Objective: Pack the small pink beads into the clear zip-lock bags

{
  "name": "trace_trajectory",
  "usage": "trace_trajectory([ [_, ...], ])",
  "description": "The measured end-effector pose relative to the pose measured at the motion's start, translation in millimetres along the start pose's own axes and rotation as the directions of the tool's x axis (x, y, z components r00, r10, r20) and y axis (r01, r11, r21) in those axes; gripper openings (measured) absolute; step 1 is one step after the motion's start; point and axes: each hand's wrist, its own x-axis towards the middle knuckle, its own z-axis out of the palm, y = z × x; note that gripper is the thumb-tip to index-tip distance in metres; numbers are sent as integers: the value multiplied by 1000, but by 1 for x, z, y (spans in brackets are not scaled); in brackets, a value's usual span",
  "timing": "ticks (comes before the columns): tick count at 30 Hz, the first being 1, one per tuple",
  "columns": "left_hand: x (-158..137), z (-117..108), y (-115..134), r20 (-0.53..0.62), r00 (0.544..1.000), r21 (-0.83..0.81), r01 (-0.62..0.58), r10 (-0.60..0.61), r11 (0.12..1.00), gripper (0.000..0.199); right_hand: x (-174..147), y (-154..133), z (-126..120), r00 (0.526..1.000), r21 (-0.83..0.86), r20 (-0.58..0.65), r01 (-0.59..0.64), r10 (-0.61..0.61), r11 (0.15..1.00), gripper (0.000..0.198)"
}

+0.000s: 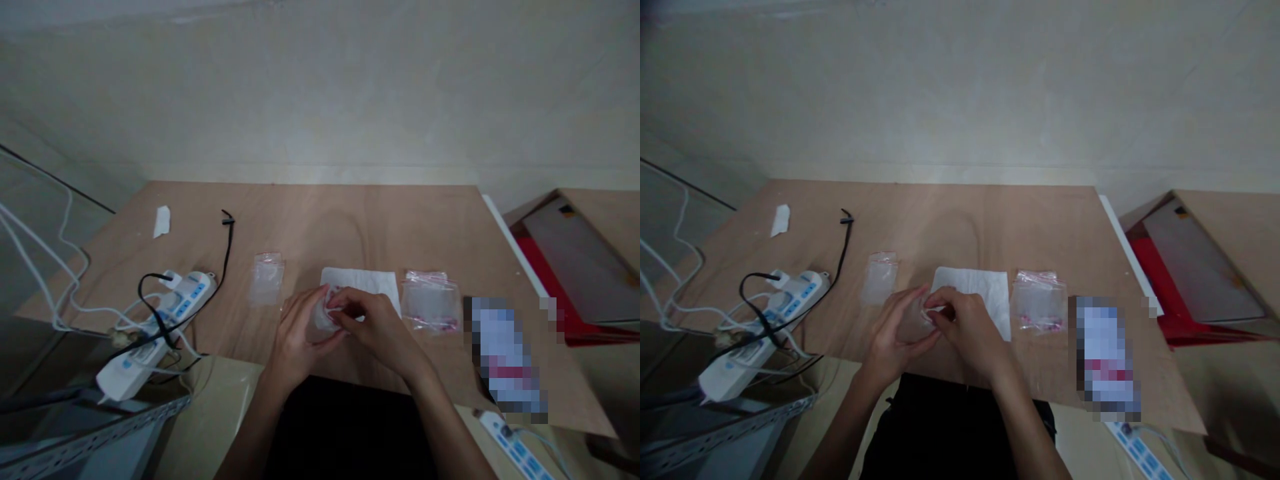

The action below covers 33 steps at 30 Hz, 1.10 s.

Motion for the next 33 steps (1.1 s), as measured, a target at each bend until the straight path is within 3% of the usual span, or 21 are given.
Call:
trace_trajectory([
  [6,-8,13,-1,190,974,49,115,-123,992,86,-9,17,3,1000,-15,3,10,-10,1000,26],
  [11,-9,20,5,304,940,52,146,-154,988,70,-24,16,10,999,12,15,-37,37,999,25],
  [14,-16,23,6,275,944,78,164,-179,983,59,-33,19,11,999,51,-3,-38,39,998,21],
  [18,-26,20,1,189,968,152,139,-167,978,48,-22,40,5,985,-229,-170,-40,0,973,21],
  [20,-28,15,-3,173,971,192,132,-166,972,44,-6,55,1,980,-331,-198,-49,-19,942,25],
  [26,-28,4,-11,164,969,200,149,-183,968,42,36,81,-1,998,-509,-24,42,-63,860,24],
  [33,-34,3,-15,182,957,223,182,-225,958,41,46,79,0,991,-632,112,132,-79,764,21],
])
